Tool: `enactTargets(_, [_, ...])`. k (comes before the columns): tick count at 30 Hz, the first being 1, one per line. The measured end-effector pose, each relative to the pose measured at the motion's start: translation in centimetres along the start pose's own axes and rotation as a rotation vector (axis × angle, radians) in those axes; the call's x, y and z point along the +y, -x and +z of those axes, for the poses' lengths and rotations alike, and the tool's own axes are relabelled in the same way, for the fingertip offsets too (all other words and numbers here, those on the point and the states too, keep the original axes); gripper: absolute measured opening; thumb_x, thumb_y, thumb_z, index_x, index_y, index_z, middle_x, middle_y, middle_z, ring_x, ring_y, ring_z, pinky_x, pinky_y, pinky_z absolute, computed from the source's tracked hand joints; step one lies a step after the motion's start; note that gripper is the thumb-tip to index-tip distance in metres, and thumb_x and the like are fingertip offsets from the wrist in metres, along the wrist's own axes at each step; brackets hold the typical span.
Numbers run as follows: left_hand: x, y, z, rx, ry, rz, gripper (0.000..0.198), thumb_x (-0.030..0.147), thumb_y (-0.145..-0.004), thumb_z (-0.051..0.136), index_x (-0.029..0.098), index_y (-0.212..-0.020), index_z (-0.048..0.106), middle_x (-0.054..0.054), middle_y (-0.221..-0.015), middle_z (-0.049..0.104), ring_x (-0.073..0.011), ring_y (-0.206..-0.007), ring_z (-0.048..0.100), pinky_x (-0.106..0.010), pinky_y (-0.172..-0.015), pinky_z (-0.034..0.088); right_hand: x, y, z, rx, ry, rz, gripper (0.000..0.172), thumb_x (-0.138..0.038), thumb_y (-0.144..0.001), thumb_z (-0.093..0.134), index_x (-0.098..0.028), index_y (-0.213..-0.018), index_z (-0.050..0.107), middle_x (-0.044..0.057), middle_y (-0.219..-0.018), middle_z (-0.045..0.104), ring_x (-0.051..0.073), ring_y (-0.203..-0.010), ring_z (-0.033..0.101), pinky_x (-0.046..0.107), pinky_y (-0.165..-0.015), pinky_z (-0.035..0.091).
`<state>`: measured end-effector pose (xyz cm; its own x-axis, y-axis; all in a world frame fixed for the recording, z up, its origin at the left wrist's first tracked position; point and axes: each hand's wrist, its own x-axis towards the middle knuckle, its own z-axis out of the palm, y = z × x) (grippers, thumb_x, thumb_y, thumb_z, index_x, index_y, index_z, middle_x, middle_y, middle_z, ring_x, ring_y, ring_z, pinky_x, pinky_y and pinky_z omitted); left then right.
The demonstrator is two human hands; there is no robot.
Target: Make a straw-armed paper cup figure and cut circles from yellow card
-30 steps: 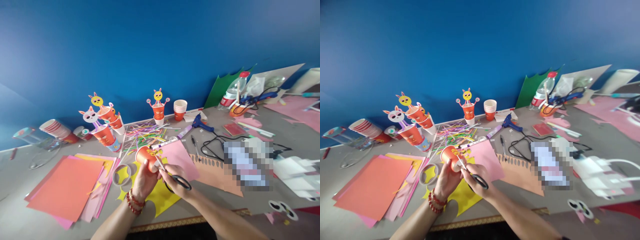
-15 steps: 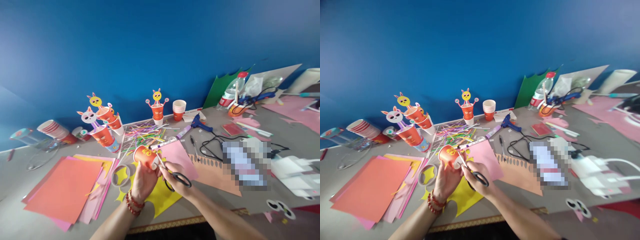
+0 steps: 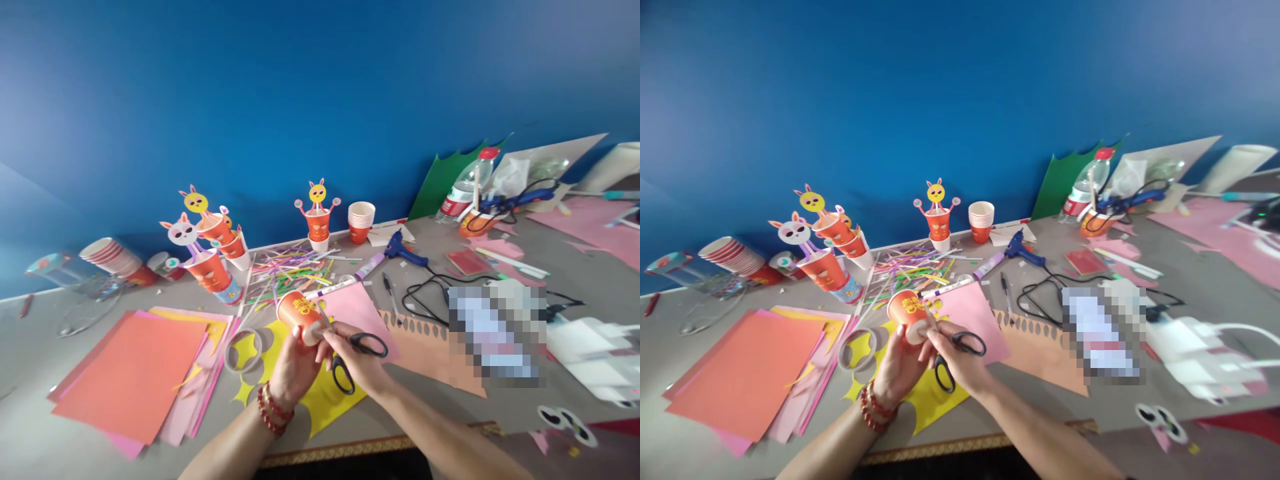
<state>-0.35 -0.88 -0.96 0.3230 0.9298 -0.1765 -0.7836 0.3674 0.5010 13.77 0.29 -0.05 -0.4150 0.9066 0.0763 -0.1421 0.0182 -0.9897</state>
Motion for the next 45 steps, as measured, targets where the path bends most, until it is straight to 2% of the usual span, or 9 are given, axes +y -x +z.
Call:
enactTargets(3, [0.1,0.0,0.2,0.007,0.037,0.005,0.034,0.043,-0.083,0.07,0.011,-0.095,0.073,-0.003,-0.069,0.066,-0.0134,-0.057,0.054,-0.028,-0.059,0.047,0.3,-0.1,-0.1,-0.015,0.09,-0.047,0.034,-0.041,-0.1,0.045,-0.019,-0.079,0.061,0.002,-0.07,0.069,0.014,-0.059,0.064,0.025,-0.058,0.049])
enactTargets(8, [0.3,-0.1,0.0,0.079,0.116,0.033,0.031,0.036,-0.082,0.073,0.013,-0.103,0.072,-0.008,-0.105,0.074,-0.0196,-0.091,0.067,-0.029,-0.08,0.05,0.9,0.0,-0.6,0.074,0.658,-0.402,0.027,-0.027,-0.097,0.046,-0.02,-0.073,0.056,0.001,-0.062,0.064,0.015,-0.056,0.061,0.026,-0.057,0.043])
enactTargets(14, [0.1,-0.3,-0.5,0.1,0.122,0.044,0.034,0.035,-0.084,0.071,0.01,-0.106,0.071,-0.01,-0.105,0.076,-0.0208,-0.099,0.067,-0.032,-0.098,0.044,1.2,-0.4,-0.7,0.125,0.984,-0.682,0.02,-0.015,-0.095,0.047,-0.019,-0.078,0.058,0.004,-0.064,0.067,0.018,-0.057,0.061,0.029,-0.059,0.041])
enactTargets(19, [0.1,0.0,-0.3,0.074,0.092,0.065,0.034,0.038,-0.082,0.073,0.013,-0.106,0.072,-0.009,-0.107,0.075,-0.0221,-0.098,0.066,-0.031,-0.087,0.048,0.7,-0.1,-0.8,0.09,0.785,-0.598,0.024,-0.021,-0.097,0.043,-0.019,-0.077,0.057,0.005,-0.066,0.065,0.017,-0.06,0.061,0.028,-0.058,0.043])
enactTargets(25, [0.0,0.4,0.0,0.016,0.068,0.048,0.024,0.038,-0.083,0.072,0.016,-0.092,0.075,-0.006,-0.089,0.074,-0.0156,-0.068,0.061,-0.029,-0.064,0.048,0.0,0.5,0.0,0.033,0.309,-0.162,0.035,-0.034,-0.101,0.045,-0.019,-0.076,0.063,0.001,-0.066,0.065,0.014,-0.062,0.065,0.024,-0.06,0.048])
enactTargets(29, [-0.1,0.5,-0.3,0.005,0.091,0.06,0.021,0.036,-0.081,0.073,0.015,-0.082,0.075,-0.002,-0.08,0.07,-0.0112,-0.057,0.051,-0.029,-0.059,0.047,0.0,0.4,0.6,0.063,0.057,-0.038,0.037,-0.04,-0.1,0.045,-0.018,-0.079,0.064,0.002,-0.068,0.068,0.014,-0.058,0.063,0.024,-0.059,0.05])
enactTargets(35, [0.5,0.4,-0.4,-0.012,0.116,0.056,0.014,0.033,-0.076,0.078,0.02,-0.079,0.075,-0.003,-0.085,0.071,-0.019,-0.083,0.062,-0.032,-0.074,0.049,0.3,0.3,0.0,0.042,0.347,-0.157,0.032,-0.035,-0.1,0.044,-0.02,-0.078,0.061,0.001,-0.066,0.062,0.015,-0.061,0.062,0.025,-0.06,0.045])
enactTargets(38, [0.8,0.2,-0.5,0.018,0.118,0.08,0.04,0.047,-0.072,0.08,0.019,-0.1,0.073,-0.007,-0.105,0.072,-0.0245,-0.104,0.061,-0.035,-0.089,0.047,0.5,0.2,-0.3,0.057,0.594,-0.32,0.03,-0.03,-0.099,0.043,-0.021,-0.073,0.056,0.0,-0.061,0.058,0.015,-0.055,0.057,0.026,-0.055,0.039])
enactTargets(45, [0.8,0.0,-1.0,0.075,0.029,0.018,0.035,0.038,-0.078,0.077,0.013,-0.101,0.071,-0.008,-0.095,0.072,-0.0248,-0.096,0.065,-0.038,-0.093,0.045,1.2,0.1,-0.3,0.084,0.702,-0.418,0.028,-0.029,-0.098,0.042,-0.021,-0.072,0.052,0.002,-0.063,0.062,0.016,-0.056,0.057,0.026,-0.055,0.038])
